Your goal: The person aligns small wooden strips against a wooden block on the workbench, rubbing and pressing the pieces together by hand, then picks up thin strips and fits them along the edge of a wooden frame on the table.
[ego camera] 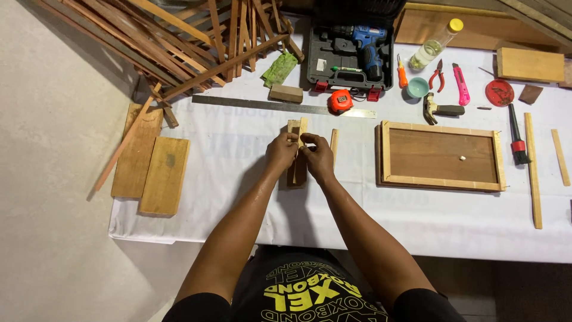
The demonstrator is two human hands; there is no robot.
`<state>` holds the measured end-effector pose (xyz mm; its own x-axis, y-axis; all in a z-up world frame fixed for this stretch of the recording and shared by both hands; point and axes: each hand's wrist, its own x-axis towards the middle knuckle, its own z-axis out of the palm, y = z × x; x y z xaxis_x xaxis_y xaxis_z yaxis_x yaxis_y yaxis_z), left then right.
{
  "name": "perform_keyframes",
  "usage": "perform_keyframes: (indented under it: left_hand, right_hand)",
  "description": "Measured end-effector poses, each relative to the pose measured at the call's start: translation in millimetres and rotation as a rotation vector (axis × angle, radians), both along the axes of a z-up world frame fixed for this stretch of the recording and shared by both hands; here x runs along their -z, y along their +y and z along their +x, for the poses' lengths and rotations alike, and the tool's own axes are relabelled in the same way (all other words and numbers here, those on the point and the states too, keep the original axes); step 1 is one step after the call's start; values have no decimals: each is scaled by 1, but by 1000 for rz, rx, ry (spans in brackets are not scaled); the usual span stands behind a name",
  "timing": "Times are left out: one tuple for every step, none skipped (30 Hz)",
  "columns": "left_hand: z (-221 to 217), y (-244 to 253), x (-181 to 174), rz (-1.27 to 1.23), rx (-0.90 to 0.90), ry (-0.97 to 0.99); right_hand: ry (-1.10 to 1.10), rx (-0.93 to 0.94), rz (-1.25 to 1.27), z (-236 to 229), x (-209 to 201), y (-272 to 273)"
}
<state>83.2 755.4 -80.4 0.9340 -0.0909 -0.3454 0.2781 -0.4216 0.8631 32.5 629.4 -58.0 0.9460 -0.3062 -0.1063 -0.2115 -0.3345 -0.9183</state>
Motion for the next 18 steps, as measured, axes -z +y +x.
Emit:
perform_keyframes:
  left_hand:
    - [-6, 5, 5, -3, 1, 7]
    - [-9, 10, 9, 51, 28, -69]
    - [-12, 14, 13, 106, 55, -144]
    - [-14, 18, 12, 104, 59, -138]
    - [-17, 22, 11, 116, 84, -139]
    - [-18, 24, 9, 127, 109, -144]
    - [-17, 25, 4, 124, 112, -143]
    - [-17, 26, 1, 118, 113, -128]
    - [-16, 26, -3, 113, 114, -112]
    - [-15, 26, -3, 112, 116, -110]
    - [-13, 24, -3, 99, 121, -124]
    - [-12, 23, -2, 86, 124, -135]
    - [-12, 22, 1, 85, 125, -131]
    - [-11, 20, 4, 115, 142, -181]
    - [-10, 18, 6, 146, 160, -230]
    - [-11, 18, 5, 146, 159, -226]
    - [-12, 18, 4, 162, 162, -283]
    - [-11, 18, 1, 179, 163, -342]
  right_hand:
    - [7, 1, -3, -4, 6, 4]
    - [14, -26, -58, -4, 10, 7]
    - [22, -53, -113, -5, 15, 9]
    - [29, -50, -114, -6, 19, 12]
    - [7, -62, -208, -8, 23, 14]
    - [-20, -73, -302, -7, 26, 15]
    - [-17, -70, -304, -8, 20, 18]
    - [-15, -77, -323, -9, 14, 21]
    - [-13, -85, -342, -10, 9, 24]
    - [-10, -83, -342, -9, 6, 24]
    - [3, -83, -356, -8, 4, 24]
    - [17, -86, -370, -7, 2, 24]
    - [21, -86, -370, -9, -2, 25]
    - [7, -111, -424, -9, -5, 26]
    - [-7, -135, -478, -10, -9, 27]
    - [-4, -137, -477, -12, -11, 27]
    - [2, -141, -457, -13, -13, 26]
    - [4, -147, -435, -13, -17, 26]
